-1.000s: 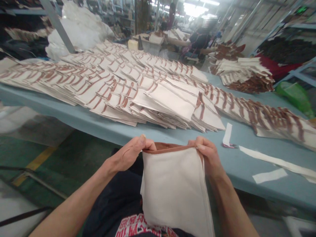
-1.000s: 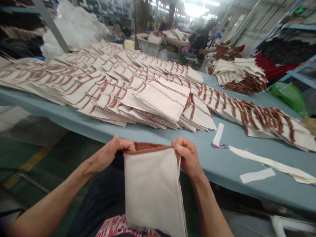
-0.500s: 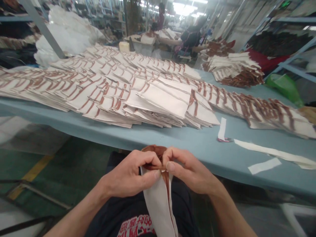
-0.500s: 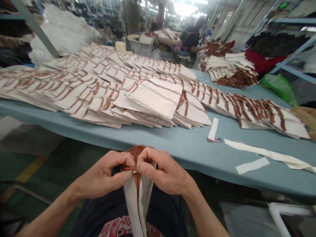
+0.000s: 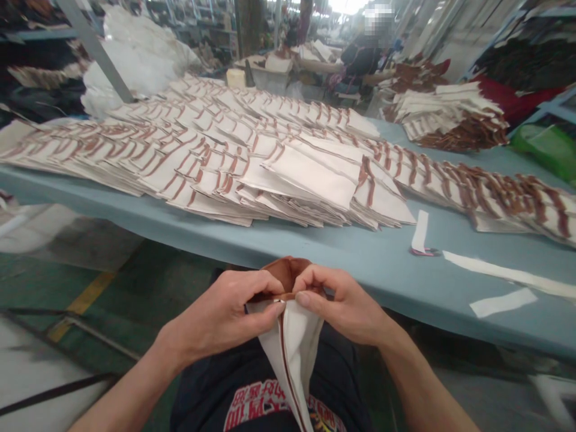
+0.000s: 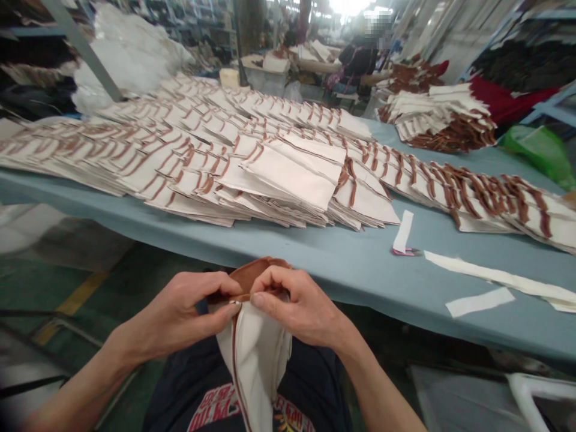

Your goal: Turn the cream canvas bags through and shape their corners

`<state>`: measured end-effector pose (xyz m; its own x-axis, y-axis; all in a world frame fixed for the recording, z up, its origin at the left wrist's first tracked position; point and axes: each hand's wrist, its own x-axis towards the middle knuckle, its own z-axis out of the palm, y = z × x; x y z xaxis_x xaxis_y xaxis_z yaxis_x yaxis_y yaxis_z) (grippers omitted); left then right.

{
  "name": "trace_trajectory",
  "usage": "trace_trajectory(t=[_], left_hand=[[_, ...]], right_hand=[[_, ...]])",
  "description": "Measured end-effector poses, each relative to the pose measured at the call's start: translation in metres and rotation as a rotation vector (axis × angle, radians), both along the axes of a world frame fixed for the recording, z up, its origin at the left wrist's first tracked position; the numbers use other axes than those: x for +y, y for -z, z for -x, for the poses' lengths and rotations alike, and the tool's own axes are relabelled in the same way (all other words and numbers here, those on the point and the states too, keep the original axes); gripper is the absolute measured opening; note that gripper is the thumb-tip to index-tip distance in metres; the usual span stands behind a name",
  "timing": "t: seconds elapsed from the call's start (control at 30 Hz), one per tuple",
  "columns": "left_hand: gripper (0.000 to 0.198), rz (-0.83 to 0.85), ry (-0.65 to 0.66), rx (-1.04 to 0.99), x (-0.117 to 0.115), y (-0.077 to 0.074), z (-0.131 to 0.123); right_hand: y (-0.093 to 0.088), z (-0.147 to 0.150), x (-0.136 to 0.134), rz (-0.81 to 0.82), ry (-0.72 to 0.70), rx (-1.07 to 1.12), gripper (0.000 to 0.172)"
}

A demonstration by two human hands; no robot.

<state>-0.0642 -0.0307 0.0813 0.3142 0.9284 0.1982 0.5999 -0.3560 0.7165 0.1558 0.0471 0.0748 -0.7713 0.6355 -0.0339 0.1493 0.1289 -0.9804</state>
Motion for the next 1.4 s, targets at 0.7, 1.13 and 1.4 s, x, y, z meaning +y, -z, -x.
trace_trajectory(t=[0.7,1.13,1.4], left_hand=[[0.033,0.420,-0.084,-0.159,-0.001,0.009,0.011],[0.043,0.573,-0.039,-0.407,-0.006,0.002,0.006],[0.032,0.494,-0.129,-0.231,-0.011,0.002,-0.005]], right_hand=[[0.013,0.020,-0.001,-0.097,-0.031,0.009,0.010],[0.006,0.019,-0.005,-0.624,-0.055,-0.004,0.011],[0.009,0.019,-0.006,-0.883,-0.019,-0.144,0.015]])
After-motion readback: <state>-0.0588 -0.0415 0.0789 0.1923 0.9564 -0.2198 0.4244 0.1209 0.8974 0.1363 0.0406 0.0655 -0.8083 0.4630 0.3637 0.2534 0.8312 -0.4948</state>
